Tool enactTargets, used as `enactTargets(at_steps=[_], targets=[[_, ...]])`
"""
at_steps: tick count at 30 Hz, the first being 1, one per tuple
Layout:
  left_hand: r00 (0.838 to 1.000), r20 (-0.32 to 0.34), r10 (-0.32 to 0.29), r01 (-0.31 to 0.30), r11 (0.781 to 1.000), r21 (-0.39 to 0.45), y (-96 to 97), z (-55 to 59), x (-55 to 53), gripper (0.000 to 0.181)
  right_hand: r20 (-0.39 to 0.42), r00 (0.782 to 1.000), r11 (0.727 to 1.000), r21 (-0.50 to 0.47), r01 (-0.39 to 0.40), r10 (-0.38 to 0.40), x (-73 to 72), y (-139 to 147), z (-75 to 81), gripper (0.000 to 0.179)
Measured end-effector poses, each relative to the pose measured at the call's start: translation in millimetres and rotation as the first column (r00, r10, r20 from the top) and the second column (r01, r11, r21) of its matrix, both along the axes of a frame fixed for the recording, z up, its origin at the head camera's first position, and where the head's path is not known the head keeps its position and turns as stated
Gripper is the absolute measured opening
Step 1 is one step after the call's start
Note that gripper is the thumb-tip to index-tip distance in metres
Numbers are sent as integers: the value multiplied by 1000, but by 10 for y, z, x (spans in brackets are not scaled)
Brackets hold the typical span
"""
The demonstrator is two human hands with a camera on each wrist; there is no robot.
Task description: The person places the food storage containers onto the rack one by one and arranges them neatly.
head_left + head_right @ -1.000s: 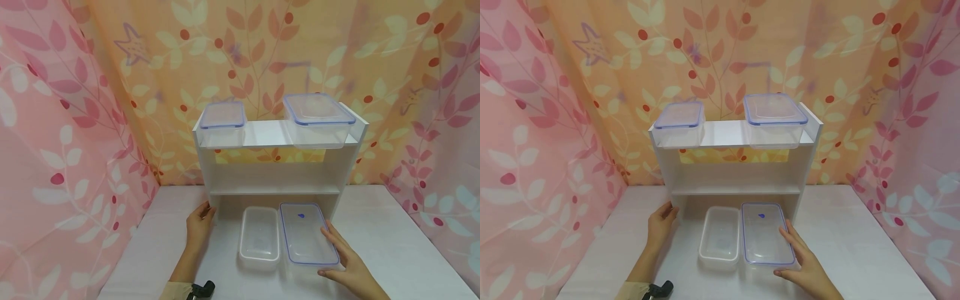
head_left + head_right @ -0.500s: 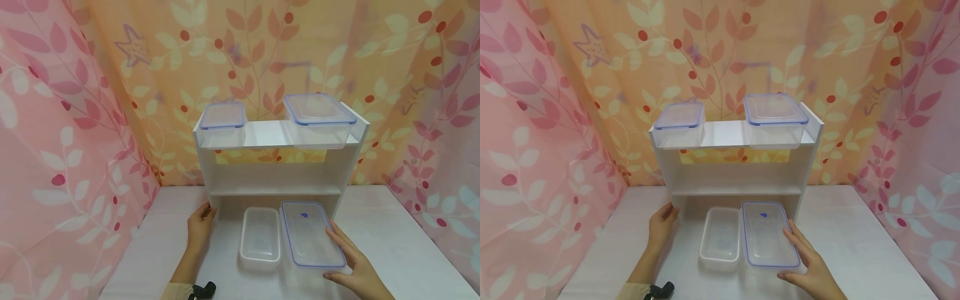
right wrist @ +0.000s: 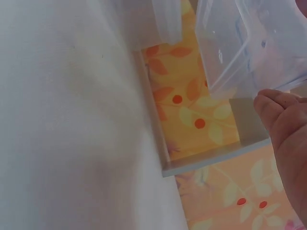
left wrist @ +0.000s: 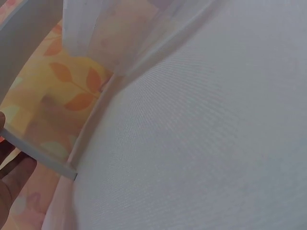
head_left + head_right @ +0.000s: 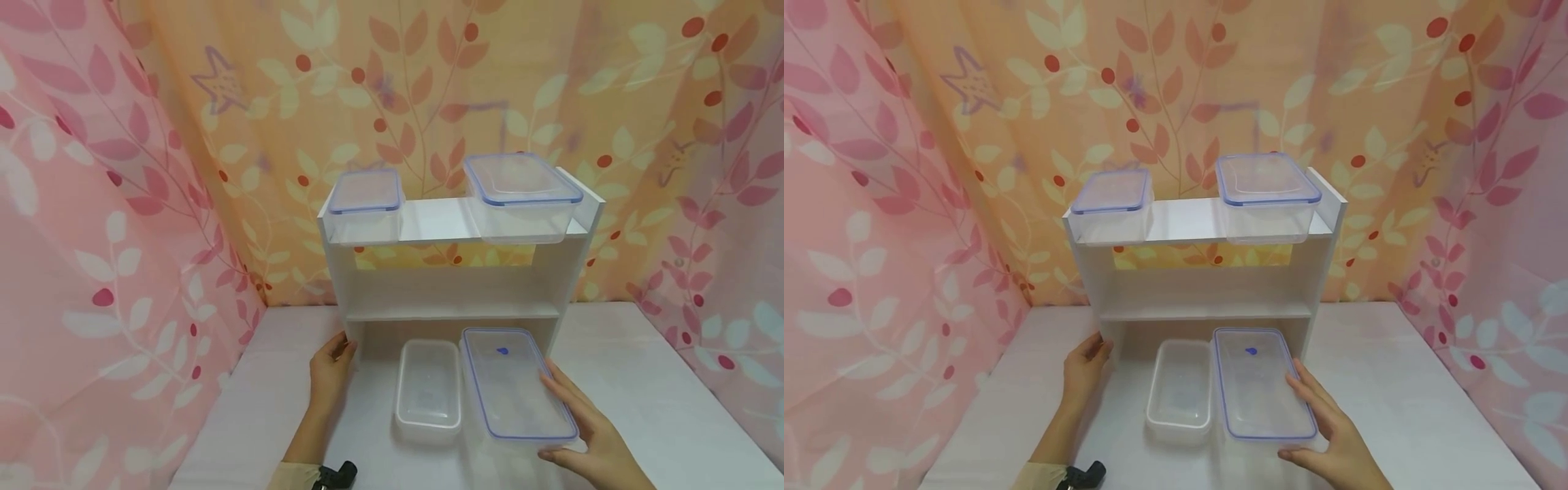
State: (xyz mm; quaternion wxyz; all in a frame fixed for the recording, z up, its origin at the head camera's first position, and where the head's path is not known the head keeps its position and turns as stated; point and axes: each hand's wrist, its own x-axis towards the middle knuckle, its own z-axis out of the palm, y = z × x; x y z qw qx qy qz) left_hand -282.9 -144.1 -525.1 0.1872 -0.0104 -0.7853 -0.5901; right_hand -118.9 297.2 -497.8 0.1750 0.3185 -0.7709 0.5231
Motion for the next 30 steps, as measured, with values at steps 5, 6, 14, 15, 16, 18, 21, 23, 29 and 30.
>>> enactTargets(at_steps=[5, 6, 14, 15, 16, 18, 21, 23, 29, 30], targets=[[1000, 6, 10, -10, 1000, -3, 8, -31, 1, 34, -10, 1000, 1000, -15, -14, 14, 30, 1, 64, 105], [1000, 3, 10, -10, 1000, -1, 8, -41, -2, 34, -15, 1000, 999, -20, -25, 25, 35, 0, 77, 105], [1000, -10, 4, -4, 1000, -22, -9, -28, -17, 38, -61, 998, 1000, -22, 12, -13, 26, -16, 161, 105], [1000, -10, 0, 0, 1000, -23, -14, -21, -19, 39, -67, 998, 1000, -23, 12, -14, 20, -12, 174, 105], [1000, -8, -1, 1, 1000, -24, -19, -21, -23, 39, -66, 998, 1000, -21, 17, -19, 16, -8, 193, 105], [1000, -5, -5, 5, 1000, -23, -29, -25, -29, 38, -68, 998, 1000, -24, 15, -17, 11, -2, 237, 104], [1000, -5, -9, 9, 1000, -22, -35, -30, -44, 37, -67, 998, 999, -45, -10, 7, 4, 7, 330, 103], [1000, -4, -10, 10, 1000, -24, -37, -25, -43, 37, -63, 998, 997, -66, -29, 24, -4, 12, 383, 102], [1000, -6, -17, 17, 1000, -16, -38, -24, -36, 39, -31, 999, 996, -87, -35, 32, -22, 10, 498, 101], [1000, -7, -16, 16, 1000, -15, -39, -26, -35, 40, -29, 999, 996, -85, -33, 31, -27, 6, 513, 101]])
